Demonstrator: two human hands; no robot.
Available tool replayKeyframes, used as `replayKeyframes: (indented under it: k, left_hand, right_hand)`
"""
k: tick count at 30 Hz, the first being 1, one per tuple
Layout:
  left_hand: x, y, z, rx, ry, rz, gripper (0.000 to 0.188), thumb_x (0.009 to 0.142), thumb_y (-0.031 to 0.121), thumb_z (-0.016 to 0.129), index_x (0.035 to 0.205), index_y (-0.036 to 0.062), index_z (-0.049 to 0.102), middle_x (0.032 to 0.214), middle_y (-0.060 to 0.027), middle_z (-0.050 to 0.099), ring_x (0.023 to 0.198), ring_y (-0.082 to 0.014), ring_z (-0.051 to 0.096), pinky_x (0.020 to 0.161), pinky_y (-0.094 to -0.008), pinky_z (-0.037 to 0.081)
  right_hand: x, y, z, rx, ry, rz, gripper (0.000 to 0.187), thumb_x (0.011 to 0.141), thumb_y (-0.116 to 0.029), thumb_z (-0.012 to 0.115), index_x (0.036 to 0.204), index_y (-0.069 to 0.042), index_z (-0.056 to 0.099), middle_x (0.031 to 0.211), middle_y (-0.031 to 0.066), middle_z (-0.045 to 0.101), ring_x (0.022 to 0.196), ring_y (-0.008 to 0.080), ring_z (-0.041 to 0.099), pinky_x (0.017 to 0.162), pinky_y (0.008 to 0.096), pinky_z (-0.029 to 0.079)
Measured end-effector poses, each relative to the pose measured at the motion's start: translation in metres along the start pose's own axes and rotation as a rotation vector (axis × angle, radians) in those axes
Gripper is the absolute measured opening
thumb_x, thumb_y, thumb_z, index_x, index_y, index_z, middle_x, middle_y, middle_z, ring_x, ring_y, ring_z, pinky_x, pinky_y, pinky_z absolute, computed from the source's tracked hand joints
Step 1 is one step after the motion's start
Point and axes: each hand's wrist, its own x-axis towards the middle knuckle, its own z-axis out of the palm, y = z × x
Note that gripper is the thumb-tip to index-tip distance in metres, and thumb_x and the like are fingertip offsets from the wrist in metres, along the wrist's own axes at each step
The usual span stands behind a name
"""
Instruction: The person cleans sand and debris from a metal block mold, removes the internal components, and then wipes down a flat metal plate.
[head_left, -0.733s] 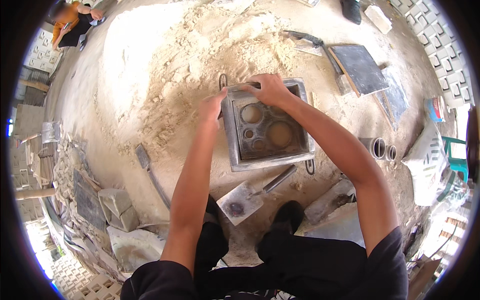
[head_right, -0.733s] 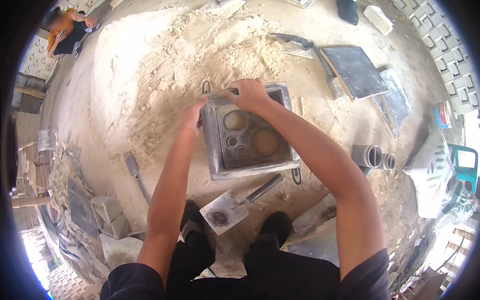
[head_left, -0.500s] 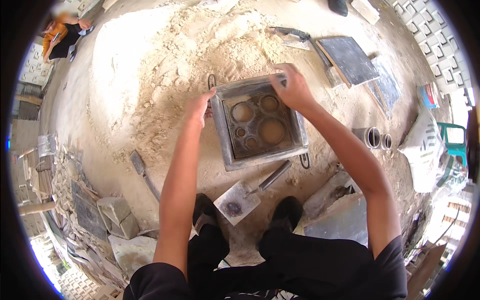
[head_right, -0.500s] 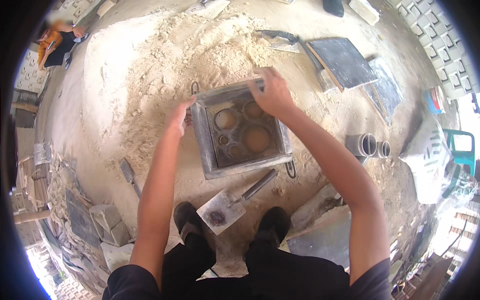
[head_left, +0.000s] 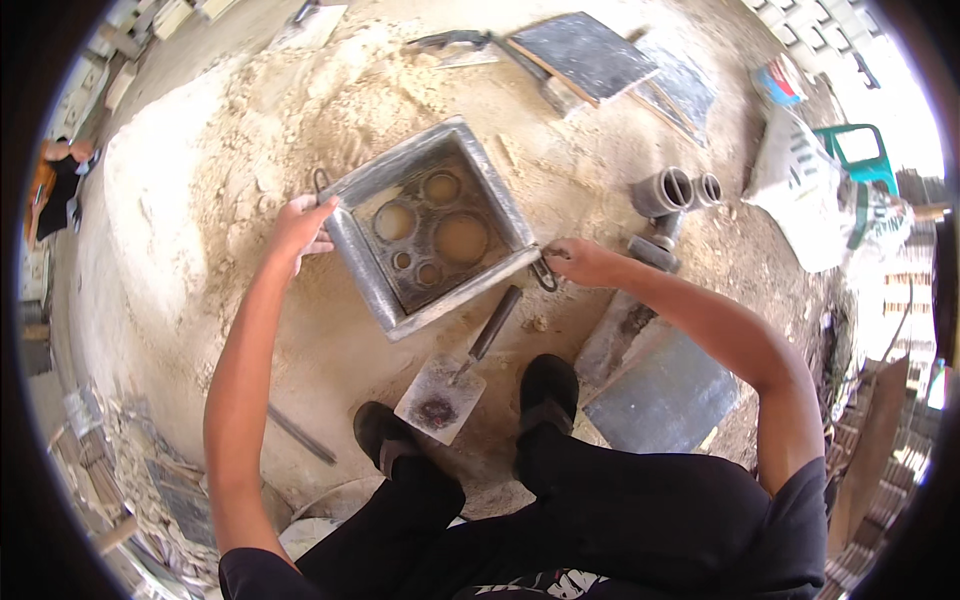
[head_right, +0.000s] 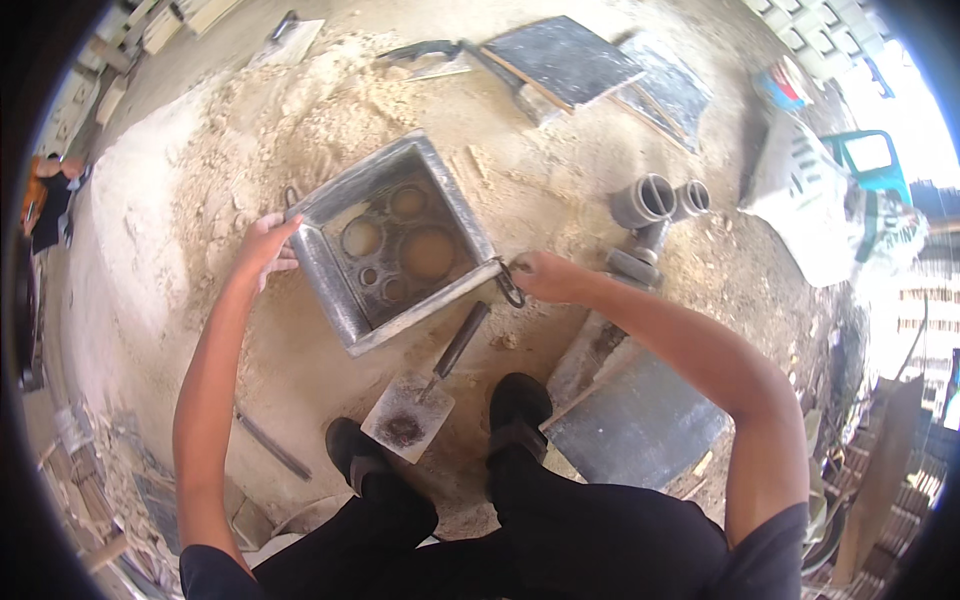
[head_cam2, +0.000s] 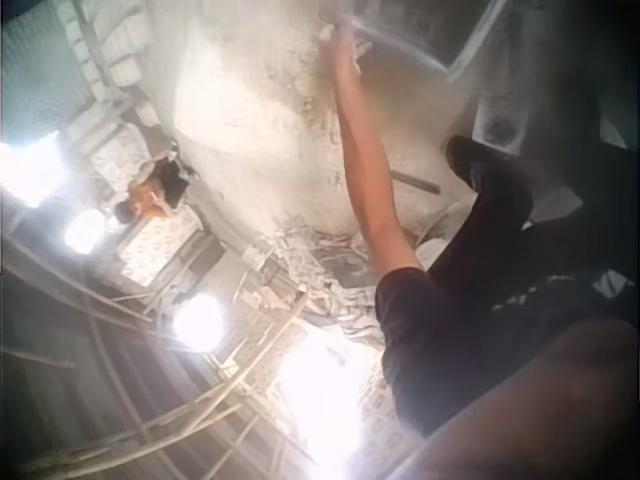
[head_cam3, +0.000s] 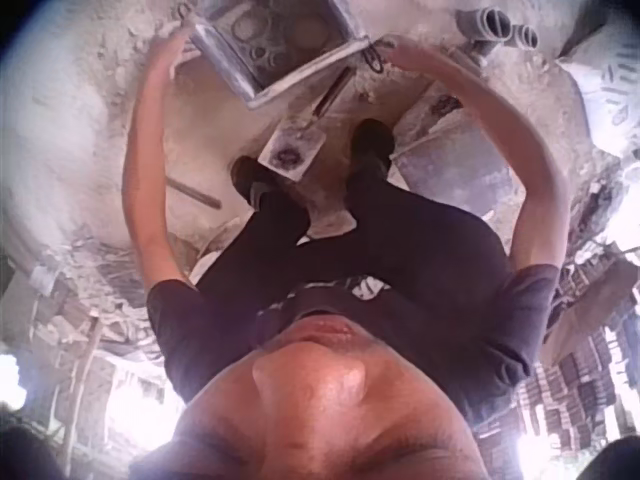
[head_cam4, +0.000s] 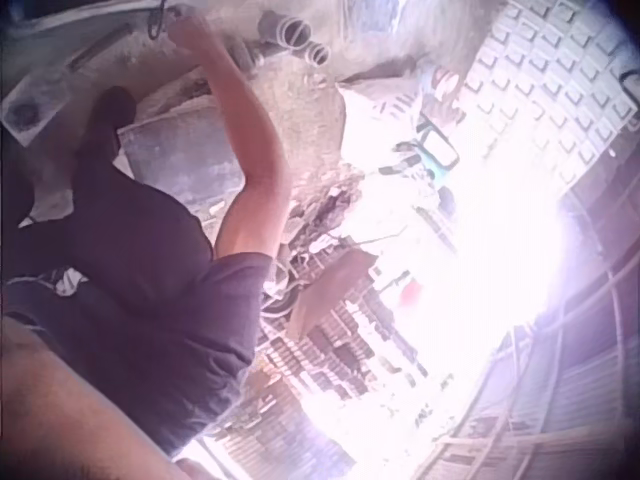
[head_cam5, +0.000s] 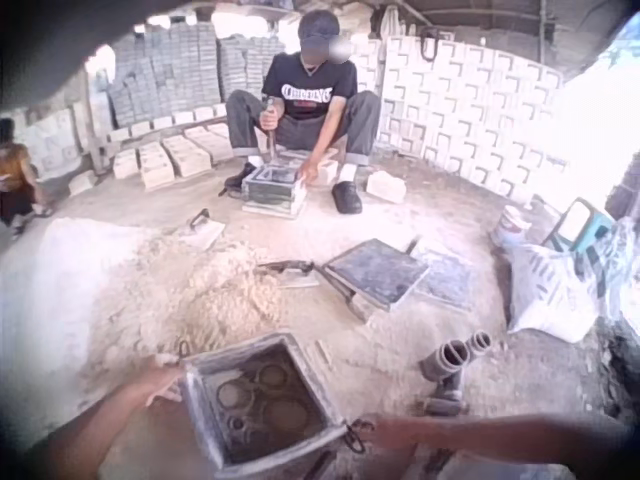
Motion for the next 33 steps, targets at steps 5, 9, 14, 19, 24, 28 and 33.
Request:
replayKeyframes:
  k: [5,9,14,19,24,28,33]
  left_hand:
    - [0.002,-0.005,0.003,0.008,0.073,-0.01,0.044,0.087,0.031,0.069,0.116,-0.0015,0.058,0.088,-0.0074,0.066,0.066,-0.0149,0.063,0.061,-0.0303,0.055]
    - [0.007,-0.011,0.003,-0.017,0.064,0.002,0.039,0.088,0.029,0.069,0.112,0.0006,0.059,0.086,-0.0073,0.066,0.066,-0.0151,0.063,0.06,-0.0307,0.055]
    - [0.003,-0.012,0.0,-0.065,0.061,0.022,0.034,0.088,0.028,0.068,0.108,0.0019,0.059,0.086,-0.0069,0.066,0.067,-0.0155,0.063,0.06,-0.0313,0.055]
    - [0.004,-0.018,0.001,-0.12,0.077,0.045,0.032,0.09,0.029,0.066,0.107,0.0021,0.06,0.086,-0.0067,0.065,0.066,-0.0155,0.062,0.06,-0.0312,0.056]
    - [0.007,-0.024,0.002,-0.144,0.082,0.04,0.031,0.091,0.029,0.065,0.107,0.0034,0.06,0.086,-0.0065,0.065,0.066,-0.0164,0.062,0.064,-0.0331,0.056]
    - [0.012,-0.034,-0.004,-0.263,0.056,0.039,0.027,0.092,0.028,0.063,0.105,0.0043,0.061,0.085,-0.0065,0.065,0.069,-0.0182,0.062,0.068,-0.0368,0.055]
    - [0.009,-0.03,-0.005,-0.297,0.106,-0.002,0.023,0.093,0.026,0.06,0.104,0.0055,0.061,0.084,-0.0072,0.063,0.076,-0.0197,0.061,0.072,-0.0392,0.054]
  right_hand:
    - [0.003,-0.009,-0.002,0.24,-0.105,0.121,0.038,0.092,-0.029,0.055,0.114,0.0,0.065,0.106,0.0174,0.066,0.099,0.0242,0.063,0.078,0.0372,0.055]
    - [0.003,0.008,0.002,0.81,-0.209,0.246,0.038,0.096,-0.026,0.055,0.12,0.002,0.061,0.113,0.0133,0.063,0.101,0.0238,0.062,0.079,0.0397,0.057]
    - [0.004,0.016,0.01,0.921,-0.292,0.22,0.039,0.096,-0.024,0.059,0.124,0.003,0.057,0.111,0.0112,0.062,0.1,0.0218,0.062,0.082,0.0409,0.057]
    - [0.006,0.012,0.011,0.913,-0.301,0.263,0.041,0.095,-0.025,0.061,0.125,0.003,0.056,0.109,0.0096,0.063,0.101,0.0205,0.061,0.085,0.0413,0.057]
    - [0.005,0.013,0.01,0.93,-0.32,0.247,0.046,0.092,-0.031,0.066,0.123,0.001,0.055,0.121,0.0085,0.058,0.112,0.0192,0.056,0.085,0.0434,0.054]
    - [0.01,0.001,0.019,0.526,-0.135,0.237,0.051,0.085,-0.034,0.074,0.117,0.003,0.059,0.107,0.009,0.065,0.097,0.0191,0.063,0.079,0.0388,0.057]
    - [0.003,-0.023,0.026,0.163,0.02,0.227,0.054,0.078,-0.039,0.079,0.104,0.005,0.061,0.086,0.0094,0.067,0.08,0.0185,0.067,0.07,0.0372,0.056]
